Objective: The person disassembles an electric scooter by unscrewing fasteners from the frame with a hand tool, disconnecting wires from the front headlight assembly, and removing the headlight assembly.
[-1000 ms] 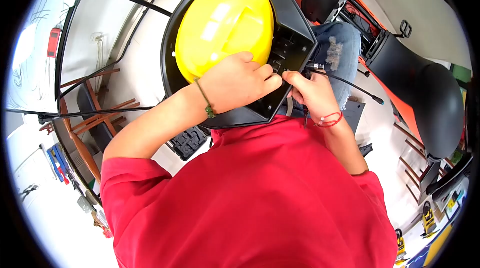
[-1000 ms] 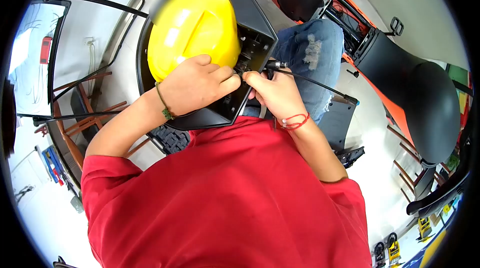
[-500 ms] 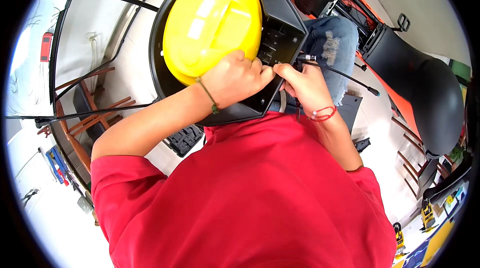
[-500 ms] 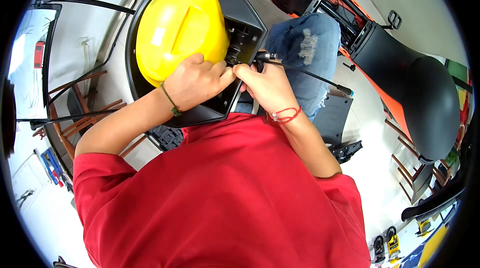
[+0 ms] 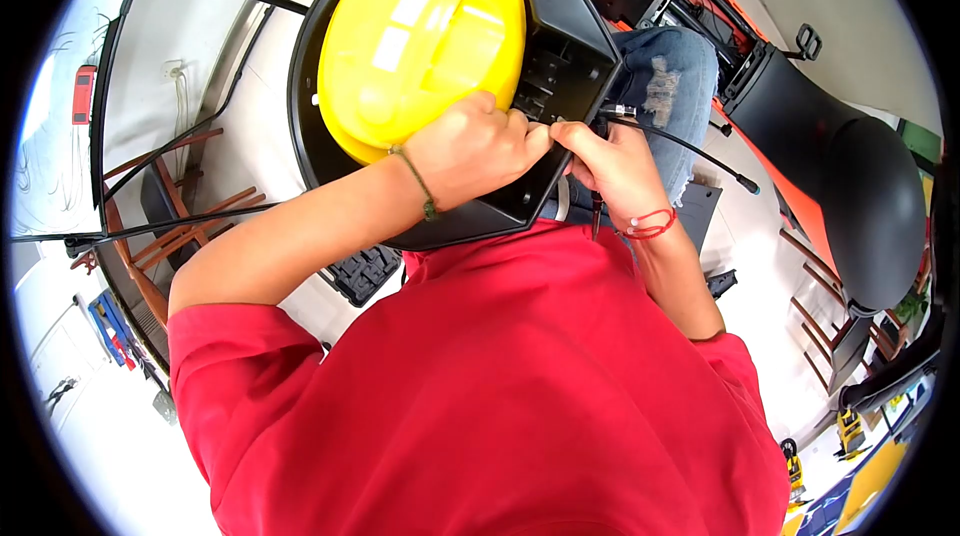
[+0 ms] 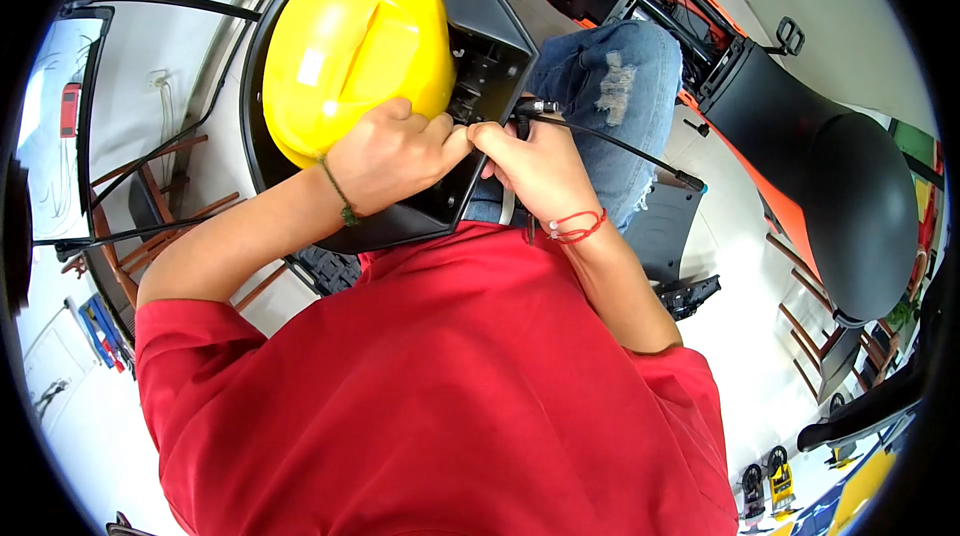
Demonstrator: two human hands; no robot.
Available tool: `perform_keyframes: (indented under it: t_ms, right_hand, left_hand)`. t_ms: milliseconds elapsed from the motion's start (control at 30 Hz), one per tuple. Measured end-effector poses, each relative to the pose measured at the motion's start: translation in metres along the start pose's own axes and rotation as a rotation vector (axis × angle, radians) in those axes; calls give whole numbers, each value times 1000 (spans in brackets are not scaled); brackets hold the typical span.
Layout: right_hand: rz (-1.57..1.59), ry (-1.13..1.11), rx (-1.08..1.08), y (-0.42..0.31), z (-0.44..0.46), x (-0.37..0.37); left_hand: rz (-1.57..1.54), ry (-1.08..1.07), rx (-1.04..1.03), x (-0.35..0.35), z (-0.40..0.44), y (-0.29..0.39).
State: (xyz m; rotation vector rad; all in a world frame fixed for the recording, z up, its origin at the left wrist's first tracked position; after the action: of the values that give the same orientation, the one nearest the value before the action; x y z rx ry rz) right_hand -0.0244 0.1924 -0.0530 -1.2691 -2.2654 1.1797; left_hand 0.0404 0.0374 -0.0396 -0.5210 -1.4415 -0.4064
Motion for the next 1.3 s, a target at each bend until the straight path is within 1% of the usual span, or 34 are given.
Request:
perform_keyframes:
  t_ms: [200,400,467,600,667,800,967,1167,1233,1300]
  right_hand:
    - [-9,-21,10,-3,1,-3]
    - [10,20,-13,2,6,0]
    - [6,10,-10,4,7,0]
    - [-9,7,-5,3,7,-1]
    - [-19,14,10,3,9,-1]
    - [-41,0,21,3,10,-1]
    - [-25,-13,-9,2,6,-4]
    - [-87,-43,-4,4,5,-5]
    - [-41,-12,16,2,6,-5]
    - [-58,2,-12,-1,6,-5]
  left_hand:
    - [83,92,-79,2,-5,-3]
    - [71,33,-64,-4,-2,-1]
    - [46,-87,-29,-6,-3,1]
    - [58,-107,4,-8,-2,3]
    - [103,-47,13,-8,-1,3]
    - [53,-24,24,-7,-2,1]
    - [31,23,-24,-6,-9,-2]
    - [-11,-10,-98,1,-15,-7]
    - [-10,-10,-91,-2,-15,-6]
    - [-18,2,-52,-3,-13,-5]
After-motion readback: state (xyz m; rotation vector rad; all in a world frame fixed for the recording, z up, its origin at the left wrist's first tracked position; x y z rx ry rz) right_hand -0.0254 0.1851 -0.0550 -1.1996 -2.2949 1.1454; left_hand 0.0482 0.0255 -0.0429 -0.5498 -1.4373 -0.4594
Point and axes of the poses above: each hand's wrist, its own z-axis towards the middle knuckle, its own x-axis out of the back of the hand, y = z × x, the point moved 2 cm from there along z, towards the middle knuckle, and after that the axes turned 3 degrees about -z, right-handed, at the moved point
